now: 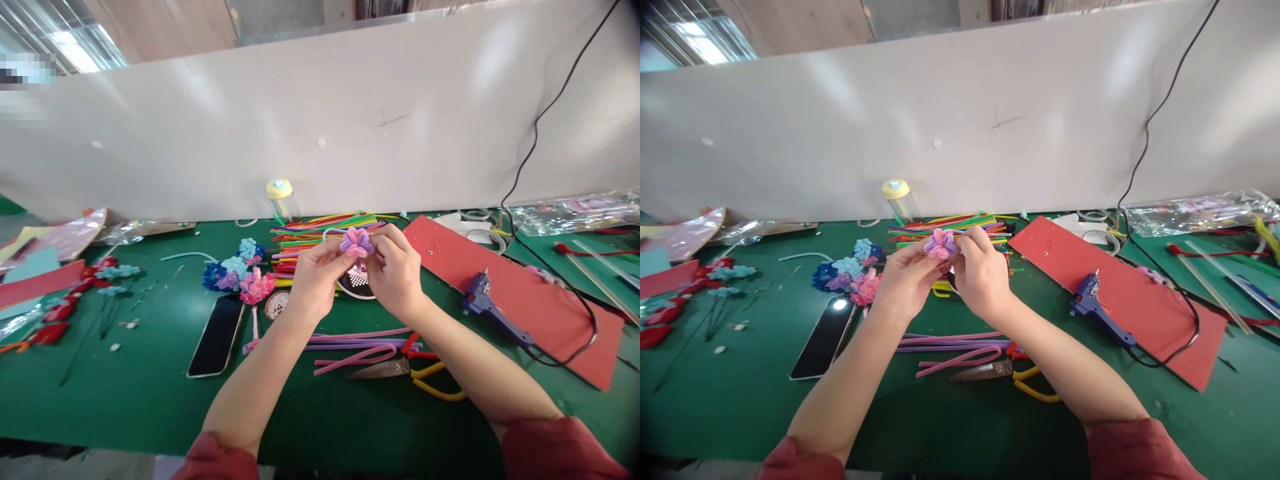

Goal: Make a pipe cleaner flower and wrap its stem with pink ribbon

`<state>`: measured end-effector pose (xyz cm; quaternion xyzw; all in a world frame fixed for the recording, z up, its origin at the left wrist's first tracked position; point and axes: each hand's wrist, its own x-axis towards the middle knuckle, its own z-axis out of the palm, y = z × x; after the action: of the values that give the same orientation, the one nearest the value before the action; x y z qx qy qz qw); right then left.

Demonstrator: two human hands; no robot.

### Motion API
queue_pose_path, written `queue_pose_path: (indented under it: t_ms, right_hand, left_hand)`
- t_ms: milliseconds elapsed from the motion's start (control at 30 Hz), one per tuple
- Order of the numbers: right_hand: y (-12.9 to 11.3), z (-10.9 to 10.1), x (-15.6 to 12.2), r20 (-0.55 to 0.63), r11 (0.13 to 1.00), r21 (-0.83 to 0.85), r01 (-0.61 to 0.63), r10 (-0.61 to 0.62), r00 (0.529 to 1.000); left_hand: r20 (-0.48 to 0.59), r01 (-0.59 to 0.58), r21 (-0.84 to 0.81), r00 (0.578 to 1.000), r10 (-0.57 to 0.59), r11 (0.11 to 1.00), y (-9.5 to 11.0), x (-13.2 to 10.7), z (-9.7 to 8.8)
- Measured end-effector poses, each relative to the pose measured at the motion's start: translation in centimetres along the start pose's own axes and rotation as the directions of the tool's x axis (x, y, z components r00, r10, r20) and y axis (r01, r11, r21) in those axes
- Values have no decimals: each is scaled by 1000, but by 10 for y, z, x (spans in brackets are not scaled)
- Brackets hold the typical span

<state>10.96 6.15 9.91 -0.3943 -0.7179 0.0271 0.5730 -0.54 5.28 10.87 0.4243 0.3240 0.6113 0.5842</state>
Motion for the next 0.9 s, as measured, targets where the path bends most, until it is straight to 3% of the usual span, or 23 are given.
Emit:
queue_pose_path:
  t_ms: [367, 567, 767, 900]
  right_hand:
    - [-2, -2, 0, 68, 1000, -20, -10, 12, 998]
    - [-3, -4, 3, 119, 1000, -22, 13, -10, 993]
    - [-4, -16, 14, 252, 978, 207, 20, -73, 965]
    - [0, -21, 19, 371, 904, 410, -121, -43, 928]
  left_hand:
    - [-20, -59, 37, 998, 60, 998, -3, 1, -4]
    - [55, 106, -16, 993, -105, 994, 3, 2, -5]
    - [174, 239, -126, 961, -216, 963, 7, 3, -8]
    - [167, 238, -168, 963, -210, 957, 8, 0, -6]
